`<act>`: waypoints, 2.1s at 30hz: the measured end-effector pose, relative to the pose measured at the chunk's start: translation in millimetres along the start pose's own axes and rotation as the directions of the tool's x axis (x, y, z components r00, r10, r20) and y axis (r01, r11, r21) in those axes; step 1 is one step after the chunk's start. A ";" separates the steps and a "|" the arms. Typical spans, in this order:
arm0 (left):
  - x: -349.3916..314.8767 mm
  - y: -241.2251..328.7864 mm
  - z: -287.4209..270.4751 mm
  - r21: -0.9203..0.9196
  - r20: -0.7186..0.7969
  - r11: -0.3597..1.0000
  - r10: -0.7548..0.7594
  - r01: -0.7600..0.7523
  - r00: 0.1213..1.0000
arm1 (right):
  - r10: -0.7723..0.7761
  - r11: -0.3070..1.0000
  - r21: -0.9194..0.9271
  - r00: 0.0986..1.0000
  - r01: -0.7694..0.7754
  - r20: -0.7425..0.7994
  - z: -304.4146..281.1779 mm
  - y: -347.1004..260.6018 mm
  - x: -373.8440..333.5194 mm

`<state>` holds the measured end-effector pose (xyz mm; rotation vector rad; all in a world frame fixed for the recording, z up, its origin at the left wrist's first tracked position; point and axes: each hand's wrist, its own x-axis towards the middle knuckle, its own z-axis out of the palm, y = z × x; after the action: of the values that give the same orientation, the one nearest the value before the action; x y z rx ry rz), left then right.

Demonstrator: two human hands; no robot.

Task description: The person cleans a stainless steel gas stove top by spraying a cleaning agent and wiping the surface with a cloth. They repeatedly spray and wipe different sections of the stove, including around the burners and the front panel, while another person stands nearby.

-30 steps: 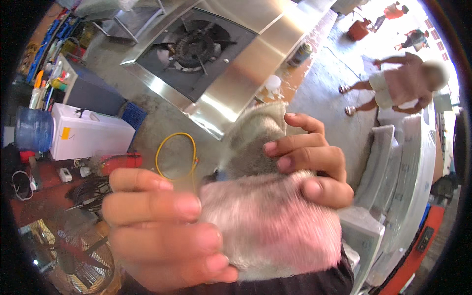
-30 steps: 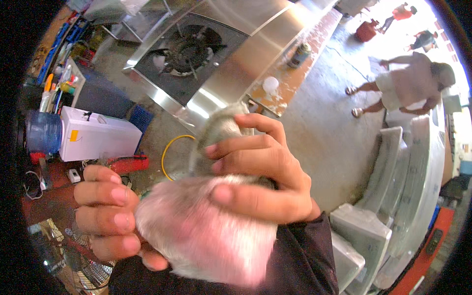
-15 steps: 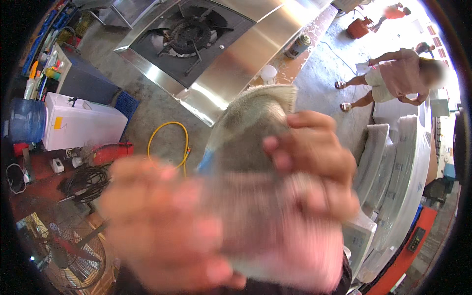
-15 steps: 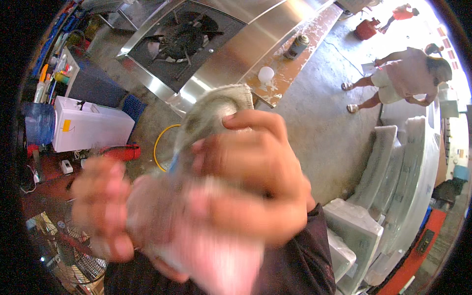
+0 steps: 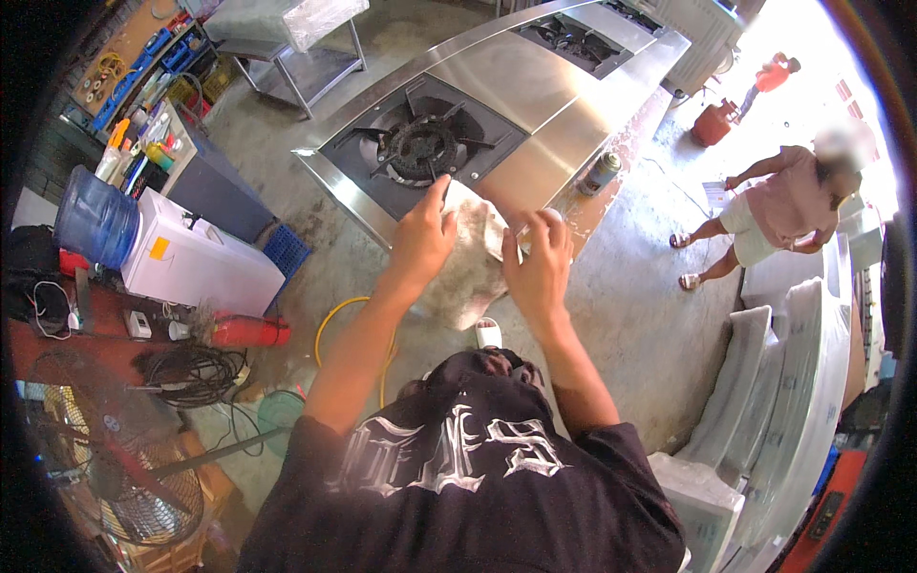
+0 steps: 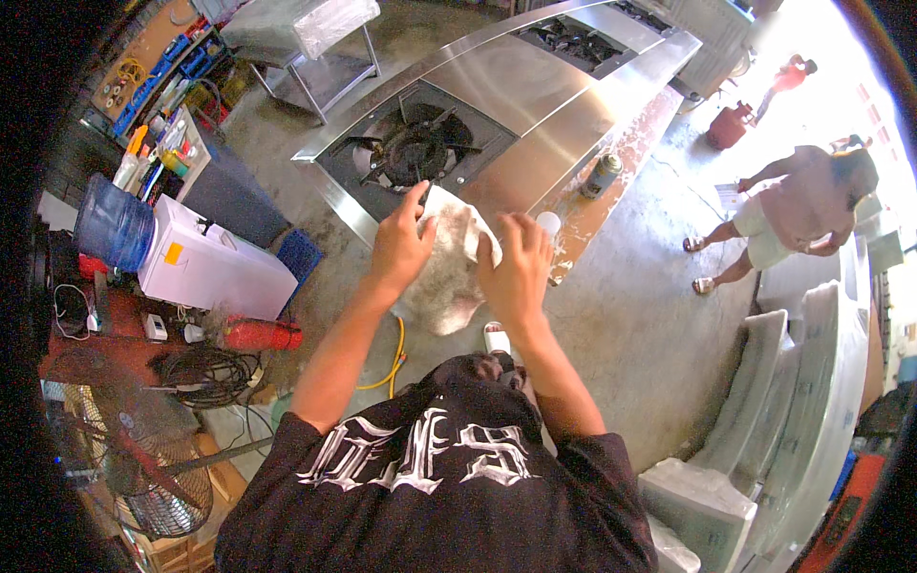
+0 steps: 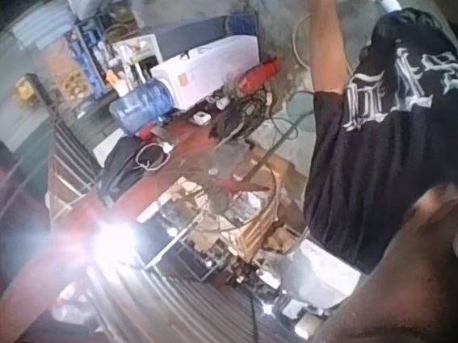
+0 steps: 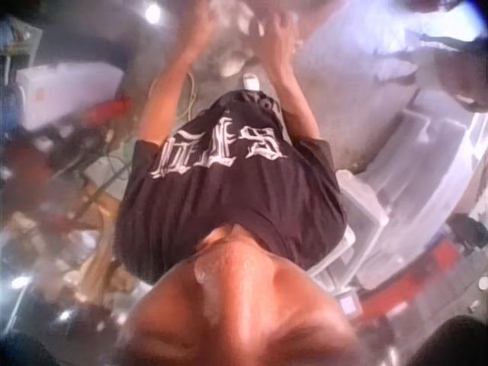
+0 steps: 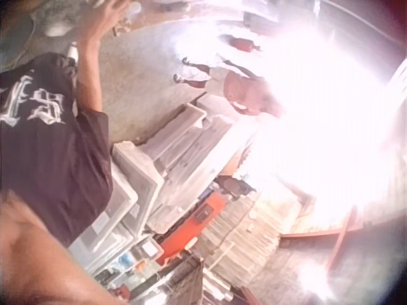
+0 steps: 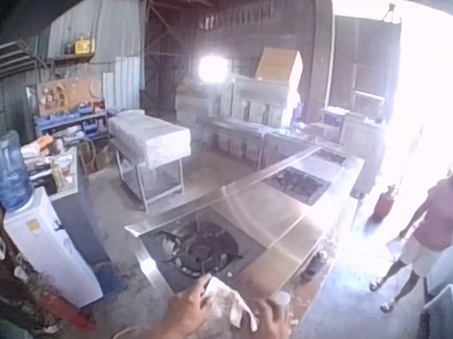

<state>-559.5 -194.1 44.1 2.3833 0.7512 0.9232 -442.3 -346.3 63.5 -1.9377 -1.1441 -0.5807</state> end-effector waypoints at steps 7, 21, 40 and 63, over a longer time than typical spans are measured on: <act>1.5 -9.4 5.2 0.178 -0.071 0.974 0.158 -0.143 0.985 | -0.384 0.905 0.311 0.870 0.288 0.310 38.5 -1.2 -38.3; -57.0 15.1 -53.3 0.071 -0.195 0.967 -0.228 0.246 0.954 | 0.166 0.932 -0.361 0.889 -0.002 0.426 131.4 271.9 155.3; -32.5 64.6 18.6 0.115 0.433 0.992 -0.097 0.051 0.896 | 0.105 0.121 0.801 0.810 -0.586 0.577 38.9 53.3 -26.0; 201.5 133.2 284.0 0.541 0.376 0.824 -0.062 -0.165 0.924 | 0.391 0.664 0.371 0.725 -0.649 0.567 156.1 495.7 68.6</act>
<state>-188.7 -228.7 27.5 2.9855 0.8944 0.2296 22.7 -320.8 -177.0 -1.7806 -0.7845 0.5147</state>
